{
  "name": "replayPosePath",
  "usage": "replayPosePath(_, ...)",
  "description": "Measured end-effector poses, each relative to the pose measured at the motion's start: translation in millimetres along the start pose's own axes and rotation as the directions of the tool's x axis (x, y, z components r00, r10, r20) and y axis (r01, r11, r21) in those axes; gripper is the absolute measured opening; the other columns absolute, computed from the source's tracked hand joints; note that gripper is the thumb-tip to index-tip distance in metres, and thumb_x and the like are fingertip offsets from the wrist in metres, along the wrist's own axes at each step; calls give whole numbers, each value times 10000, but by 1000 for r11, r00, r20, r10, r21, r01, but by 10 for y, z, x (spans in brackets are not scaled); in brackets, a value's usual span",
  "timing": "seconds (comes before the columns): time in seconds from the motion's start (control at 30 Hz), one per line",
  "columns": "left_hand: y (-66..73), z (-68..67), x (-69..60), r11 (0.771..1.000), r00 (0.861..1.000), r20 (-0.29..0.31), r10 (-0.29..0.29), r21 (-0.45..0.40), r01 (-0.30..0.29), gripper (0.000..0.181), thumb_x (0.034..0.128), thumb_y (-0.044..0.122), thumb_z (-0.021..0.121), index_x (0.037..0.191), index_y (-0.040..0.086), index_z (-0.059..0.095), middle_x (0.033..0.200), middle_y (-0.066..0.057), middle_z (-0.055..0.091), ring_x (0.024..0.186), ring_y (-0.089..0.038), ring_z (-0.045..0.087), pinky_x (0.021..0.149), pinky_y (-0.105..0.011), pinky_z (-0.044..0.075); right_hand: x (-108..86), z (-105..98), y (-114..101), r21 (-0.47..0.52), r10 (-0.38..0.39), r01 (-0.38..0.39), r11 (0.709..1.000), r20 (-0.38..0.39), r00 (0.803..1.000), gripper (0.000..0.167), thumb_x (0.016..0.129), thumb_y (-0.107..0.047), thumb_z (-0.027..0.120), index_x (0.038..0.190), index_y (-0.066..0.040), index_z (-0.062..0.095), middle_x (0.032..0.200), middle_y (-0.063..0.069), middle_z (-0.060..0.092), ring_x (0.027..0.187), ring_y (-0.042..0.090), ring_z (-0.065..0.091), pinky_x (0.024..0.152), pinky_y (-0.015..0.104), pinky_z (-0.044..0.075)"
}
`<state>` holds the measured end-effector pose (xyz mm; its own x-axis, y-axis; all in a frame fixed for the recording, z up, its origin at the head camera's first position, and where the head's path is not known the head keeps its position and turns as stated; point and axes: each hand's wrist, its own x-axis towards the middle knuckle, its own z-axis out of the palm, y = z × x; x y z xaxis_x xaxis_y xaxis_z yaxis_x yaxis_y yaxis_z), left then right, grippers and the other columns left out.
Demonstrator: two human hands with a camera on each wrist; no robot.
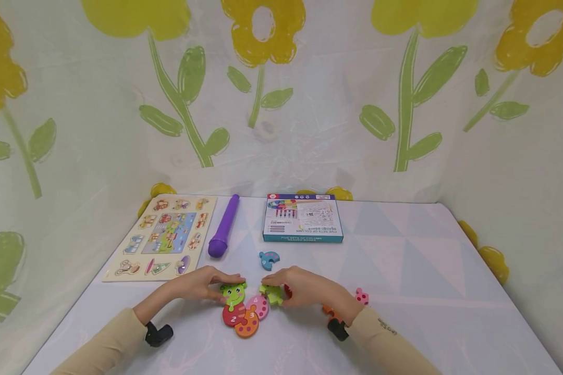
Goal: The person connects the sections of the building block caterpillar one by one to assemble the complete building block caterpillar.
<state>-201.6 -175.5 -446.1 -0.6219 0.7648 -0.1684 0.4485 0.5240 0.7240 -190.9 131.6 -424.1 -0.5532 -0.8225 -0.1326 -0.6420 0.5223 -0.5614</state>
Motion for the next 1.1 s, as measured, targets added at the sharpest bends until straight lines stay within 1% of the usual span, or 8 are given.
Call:
replayPosePath(0.13, -1, -3, 4, 1000, 1000, 3, -7, 2, 7, 561, 833, 173, 752, 1362, 149, 563, 1412, -84, 483, 1334, -229, 421, 1121, -407, 318, 37, -11, -14, -15, -9, 9, 1000, 14, 1000, 585, 833, -85, 749, 1380, -137, 550, 1385, -43, 542, 1298, 184, 477, 984, 242, 459)
replayPosePath(0.37, -5, 0, 11, 1000, 1000, 12, -20, -8, 20, 564, 840, 175, 744, 1371, 163, 556, 1427, -81, 469, 1344, -226, 409, 1124, -405, 316, 91, -18, -26, -49, -26, 28, 998, 51, 998, 568, 840, -76, 737, 1374, -146, 558, 1392, -63, 531, 1304, 145, 465, 1034, 281, 427)
replayPosePath(0.5, -1, 0, 10, 1000, 1000, 16, -24, -14, 24, 563, 844, 180, 742, 1373, 162, 553, 1432, -76, 468, 1347, -226, 405, 1122, -410, 320, 107, -24, -37, -45, -27, 30, 999, 67, 997, 563, 839, -57, 733, 1369, -132, 561, 1388, -61, 535, 1306, 144, 463, 1043, 281, 417)
replayPosePath(0.73, 5, -1, 4, 1000, 1000, 17, -22, -16, 23, 562, 846, 179, 739, 1375, 156, 550, 1433, -78, 465, 1349, -229, 402, 1126, -422, 310, 136, -36, -61, -28, -14, 16, 999, 87, 996, 572, 834, -32, 731, 1371, -133, 560, 1385, -60, 538, 1305, 153, 466, 1005, 245, 443)
replayPosePath(0.87, 14, -6, 1, 1000, 1000, 16, -20, -8, 20, 556, 850, 169, 737, 1374, 155, 551, 1433, -81, 465, 1349, -231, 402, 1122, -420, 316, 161, -41, -66, -42, -15, 19, 999, 93, 996, 568, 832, -26, 731, 1366, -128, 565, 1378, -50, 547, 1291, 157, 482, 967, 224, 468)
replayPosePath(1.1, 26, -7, -2, 1000, 1000, 18, -20, -10, 20, 557, 852, 171, 735, 1376, 151, 548, 1436, -80, 461, 1350, -234, 401, 1120, -434, 317, 212, -22, -70, -78, -25, 34, 996, 123, 992, 526, 835, -5, 715, 1337, -101, 589, 1360, -37, 563, 1276, 143, 495, 1017, 252, 438)
